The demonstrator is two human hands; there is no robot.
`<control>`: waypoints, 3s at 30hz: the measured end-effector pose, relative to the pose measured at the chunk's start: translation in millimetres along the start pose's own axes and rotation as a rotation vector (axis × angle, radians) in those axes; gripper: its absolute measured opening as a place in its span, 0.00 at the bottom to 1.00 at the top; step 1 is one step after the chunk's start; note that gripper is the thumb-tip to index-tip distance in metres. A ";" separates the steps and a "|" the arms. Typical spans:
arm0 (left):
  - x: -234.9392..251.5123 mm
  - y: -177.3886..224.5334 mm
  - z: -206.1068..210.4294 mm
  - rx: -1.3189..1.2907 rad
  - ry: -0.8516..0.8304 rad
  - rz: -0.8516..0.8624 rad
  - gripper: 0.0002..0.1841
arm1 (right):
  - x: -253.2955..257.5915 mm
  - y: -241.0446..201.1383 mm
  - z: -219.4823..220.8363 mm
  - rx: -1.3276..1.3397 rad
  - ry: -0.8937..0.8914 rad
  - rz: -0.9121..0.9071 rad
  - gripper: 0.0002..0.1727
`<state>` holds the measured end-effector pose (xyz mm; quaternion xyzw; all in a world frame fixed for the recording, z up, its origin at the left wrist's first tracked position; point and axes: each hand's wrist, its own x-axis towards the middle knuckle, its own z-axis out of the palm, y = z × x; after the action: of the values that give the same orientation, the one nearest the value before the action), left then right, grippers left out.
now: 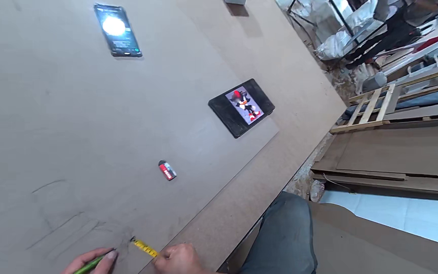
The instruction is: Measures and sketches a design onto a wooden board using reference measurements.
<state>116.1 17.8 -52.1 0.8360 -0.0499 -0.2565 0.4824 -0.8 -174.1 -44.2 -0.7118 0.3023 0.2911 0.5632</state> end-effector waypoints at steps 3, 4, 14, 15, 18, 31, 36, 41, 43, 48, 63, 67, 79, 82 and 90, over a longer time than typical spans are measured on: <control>-3.9 22.2 7.8 0.041 0.066 -0.046 0.14 | -8.5 -17.2 -14.2 -0.019 -0.026 0.096 0.21; -7.6 27.0 7.3 0.046 0.086 -0.069 0.12 | -10.1 -17.2 -12.3 -0.025 -0.041 0.117 0.21; 3.0 26.6 13.9 -0.052 0.063 -0.134 0.09 | -2.0 3.6 6.9 0.079 0.071 0.062 0.17; 4.9 27.2 17.7 -0.058 0.071 -0.114 0.09 | -2.0 3.8 5.8 0.081 0.076 0.065 0.18; 10.5 30.0 28.3 -0.033 0.076 -0.107 0.08 | -1.1 5.0 1.8 0.112 0.094 0.090 0.18; 28.4 50.9 53.3 0.115 -0.018 -0.046 0.06 | -2.1 5.4 -19.6 0.104 0.151 0.089 0.16; 30.4 49.9 55.7 0.163 -0.031 0.012 0.06 | -0.9 6.1 -21.5 0.093 0.154 0.088 0.17; 33.3 57.1 61.2 0.280 -0.032 0.017 0.03 | -1.0 5.5 -22.7 0.094 0.144 0.100 0.17; 34.6 63.0 61.3 0.314 -0.047 -0.035 0.03 | -1.1 5.5 -22.7 0.096 0.142 0.104 0.17; 36.0 66.7 60.0 0.343 -0.059 -0.046 0.02 | 0.7 7.8 -22.3 0.079 0.142 0.085 0.16; 24.4 29.6 11.1 -0.117 0.120 -0.057 0.08 | -11.1 40.9 -84.6 0.375 0.177 -0.038 0.14; 36.6 36.5 20.6 -0.112 0.153 -0.055 0.07 | -9.5 40.1 -80.3 0.347 0.208 -0.047 0.14; 20.6 40.0 47.0 -0.048 0.013 -0.044 0.05 | -9.9 40.7 -80.1 0.353 0.215 -0.063 0.14; 18.5 38.1 49.2 -0.094 0.051 -0.038 0.05 | -9.5 39.7 -79.9 0.355 0.217 -0.067 0.14; 25.0 35.5 49.0 -0.118 0.113 -0.008 0.04 | -9.5 40.0 -79.6 0.360 0.211 -0.074 0.14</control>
<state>120.1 -47.5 -51.8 0.8195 -0.0043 -0.2135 0.5318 -31.4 -258.3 -46.5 -0.6367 0.3806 0.1355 0.6569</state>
